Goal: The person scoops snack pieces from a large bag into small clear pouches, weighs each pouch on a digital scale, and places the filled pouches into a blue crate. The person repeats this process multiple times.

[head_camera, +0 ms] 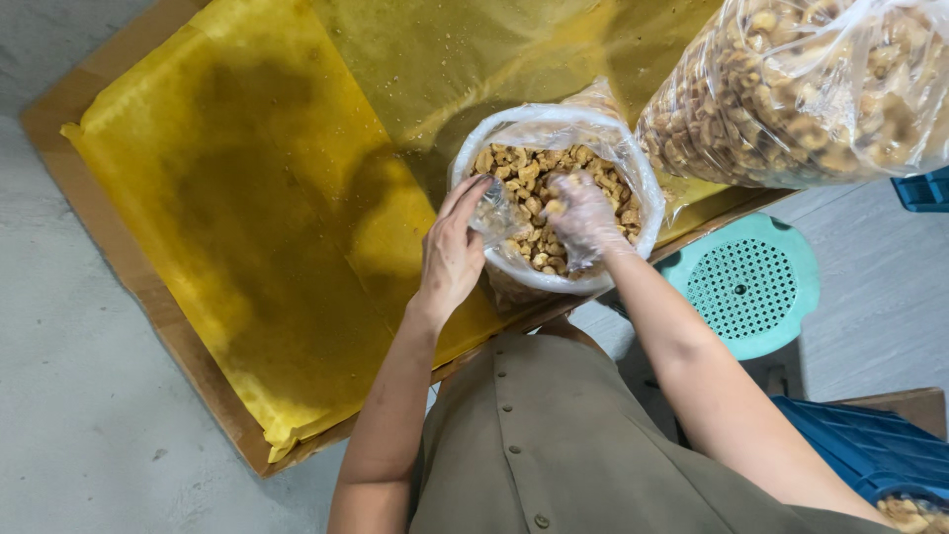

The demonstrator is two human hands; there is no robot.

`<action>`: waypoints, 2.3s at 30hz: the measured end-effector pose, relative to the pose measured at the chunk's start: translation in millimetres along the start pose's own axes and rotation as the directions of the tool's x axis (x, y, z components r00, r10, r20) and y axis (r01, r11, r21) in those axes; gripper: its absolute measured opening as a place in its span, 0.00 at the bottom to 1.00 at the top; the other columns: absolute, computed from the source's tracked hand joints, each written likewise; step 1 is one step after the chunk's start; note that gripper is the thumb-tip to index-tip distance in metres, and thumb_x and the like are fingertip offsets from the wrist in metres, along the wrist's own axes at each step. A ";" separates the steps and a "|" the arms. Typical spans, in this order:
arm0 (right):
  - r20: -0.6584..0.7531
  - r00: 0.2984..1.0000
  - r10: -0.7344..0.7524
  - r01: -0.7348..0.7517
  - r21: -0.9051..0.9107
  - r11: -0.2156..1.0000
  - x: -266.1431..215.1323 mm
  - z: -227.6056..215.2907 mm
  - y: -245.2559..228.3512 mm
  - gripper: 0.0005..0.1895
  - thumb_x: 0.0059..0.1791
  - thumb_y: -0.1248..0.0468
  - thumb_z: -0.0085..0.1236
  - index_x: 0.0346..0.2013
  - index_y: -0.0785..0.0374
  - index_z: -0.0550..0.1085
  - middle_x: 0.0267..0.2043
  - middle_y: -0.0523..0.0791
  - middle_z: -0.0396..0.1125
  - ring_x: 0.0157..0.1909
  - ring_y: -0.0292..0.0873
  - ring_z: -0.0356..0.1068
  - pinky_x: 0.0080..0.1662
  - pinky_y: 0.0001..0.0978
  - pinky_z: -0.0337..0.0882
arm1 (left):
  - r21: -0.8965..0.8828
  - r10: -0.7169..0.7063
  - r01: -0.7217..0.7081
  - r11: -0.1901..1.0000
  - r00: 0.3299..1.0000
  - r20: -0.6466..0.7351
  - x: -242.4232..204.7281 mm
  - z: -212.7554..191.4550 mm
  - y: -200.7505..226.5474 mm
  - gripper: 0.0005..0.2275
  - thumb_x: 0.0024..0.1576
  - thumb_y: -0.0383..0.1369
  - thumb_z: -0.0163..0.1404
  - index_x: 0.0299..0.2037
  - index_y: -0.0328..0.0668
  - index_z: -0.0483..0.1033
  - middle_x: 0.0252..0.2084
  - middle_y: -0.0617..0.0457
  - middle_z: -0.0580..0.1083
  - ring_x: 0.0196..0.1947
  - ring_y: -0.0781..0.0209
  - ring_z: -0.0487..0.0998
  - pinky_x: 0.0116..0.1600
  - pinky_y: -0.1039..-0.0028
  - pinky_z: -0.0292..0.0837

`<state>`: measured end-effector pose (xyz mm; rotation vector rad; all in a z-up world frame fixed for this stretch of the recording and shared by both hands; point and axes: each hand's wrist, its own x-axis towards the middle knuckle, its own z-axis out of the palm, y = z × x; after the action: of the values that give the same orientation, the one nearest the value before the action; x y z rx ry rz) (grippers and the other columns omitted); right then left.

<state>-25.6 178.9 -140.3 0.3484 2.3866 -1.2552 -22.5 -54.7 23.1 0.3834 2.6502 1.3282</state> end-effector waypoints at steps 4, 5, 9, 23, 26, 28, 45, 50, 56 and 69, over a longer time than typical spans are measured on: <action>-0.103 0.994 0.023 0.041 0.577 0.816 -19.1 -45.3 -9.8 0.27 0.49 0.61 0.65 0.61 0.50 0.68 0.57 0.42 0.66 0.52 0.41 0.70 0.53 0.41 0.75 | -0.033 -0.095 0.100 0.994 0.987 0.128 10.5 27.3 5.4 0.25 0.56 0.15 0.42 0.67 0.35 0.64 0.72 0.47 0.63 0.48 0.54 0.81 0.56 0.71 0.79; -0.117 0.993 -0.021 0.105 0.783 0.613 -25.6 -55.3 -17.7 0.27 0.49 0.62 0.66 0.61 0.52 0.66 0.57 0.42 0.63 0.52 0.42 0.69 0.51 0.45 0.76 | -0.025 -0.045 0.049 0.998 0.989 0.142 13.1 35.6 7.9 0.24 0.57 0.17 0.44 0.66 0.31 0.64 0.71 0.44 0.62 0.49 0.52 0.81 0.58 0.69 0.78; -0.239 0.950 -0.199 0.247 0.969 0.018 -56.0 -86.9 -52.6 0.34 0.52 0.60 0.69 0.69 0.50 0.62 0.65 0.45 0.61 0.59 0.47 0.69 0.55 0.49 0.76 | 0.014 -0.057 0.055 0.998 0.961 0.269 24.0 72.7 21.2 0.25 0.55 0.18 0.48 0.65 0.22 0.60 0.69 0.34 0.58 0.49 0.44 0.78 0.57 0.64 0.77; -0.401 0.909 -0.117 0.403 0.915 -0.011 -71.5 -77.7 -57.2 0.32 0.55 0.43 0.51 0.65 0.61 0.63 0.58 0.53 0.67 0.60 0.57 0.69 0.64 0.52 0.71 | -0.207 -0.157 0.182 0.961 0.979 0.133 38.1 151.8 13.6 0.43 0.41 0.22 0.61 0.69 0.21 0.51 0.69 0.32 0.53 0.66 0.38 0.63 0.71 0.59 0.64; -0.428 0.872 -0.236 0.446 0.895 0.024 -71.7 -79.6 -55.6 0.30 0.57 0.43 0.51 0.63 0.61 0.65 0.59 0.52 0.66 0.63 0.56 0.67 0.68 0.52 0.68 | -0.228 -0.152 0.172 0.958 0.983 0.105 41.6 154.2 10.8 0.43 0.41 0.23 0.63 0.68 0.22 0.50 0.70 0.34 0.52 0.69 0.40 0.60 0.73 0.59 0.60; -0.464 0.852 -0.241 0.486 0.873 0.037 -71.4 -80.3 -58.1 0.29 0.58 0.43 0.51 0.59 0.64 0.66 0.57 0.53 0.67 0.63 0.58 0.68 0.68 0.55 0.69 | -0.211 -0.111 0.125 0.969 0.991 0.075 42.4 155.3 7.7 0.43 0.41 0.23 0.63 0.68 0.22 0.51 0.69 0.35 0.54 0.69 0.42 0.60 0.74 0.58 0.58; -0.441 0.894 -0.087 0.444 0.895 0.029 -70.0 -89.8 -71.9 0.21 0.54 0.57 0.62 0.58 0.56 0.66 0.44 0.45 0.67 0.48 0.45 0.73 0.60 0.54 0.74 | -0.217 -0.054 0.063 0.974 0.997 0.047 41.0 153.3 6.0 0.40 0.44 0.26 0.66 0.67 0.29 0.56 0.69 0.37 0.58 0.67 0.43 0.65 0.72 0.59 0.64; -0.455 0.841 -0.292 0.503 0.857 0.114 -70.3 -87.8 -82.6 0.17 0.54 0.55 0.62 0.51 0.61 0.71 0.46 0.44 0.71 0.50 0.46 0.74 0.61 0.44 0.74 | -0.362 -0.224 0.287 0.887 0.952 0.207 40.8 132.9 19.2 0.36 0.45 0.20 0.54 0.69 0.31 0.57 0.72 0.41 0.57 0.53 0.40 0.77 0.53 0.60 0.82; -0.370 0.928 -0.043 0.370 0.900 0.232 -70.9 -116.2 -66.9 0.15 0.58 0.56 0.63 0.49 0.63 0.71 0.49 0.51 0.73 0.54 0.49 0.73 0.66 0.45 0.70 | -0.300 -0.235 0.312 0.902 0.935 0.265 22.0 77.5 43.6 0.26 0.54 0.19 0.44 0.66 0.30 0.65 0.70 0.40 0.63 0.52 0.36 0.77 0.51 0.56 0.80; 0.048 0.977 0.210 -0.141 -0.596 0.791 -8.6 0.1 -12.4 0.56 0.43 0.27 0.53 0.77 0.39 0.42 0.78 0.62 0.30 0.76 0.73 0.30 0.71 0.64 0.37 | -0.128 -0.145 0.159 0.979 0.983 0.110 7.8 -11.2 27.0 0.25 0.51 0.18 0.46 0.62 0.29 0.68 0.65 0.44 0.67 0.37 0.53 0.79 0.42 0.70 0.77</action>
<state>-23.1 171.6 -127.4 0.2825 2.4292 -0.3873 -28.5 -45.5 51.3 0.2181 2.4361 1.3933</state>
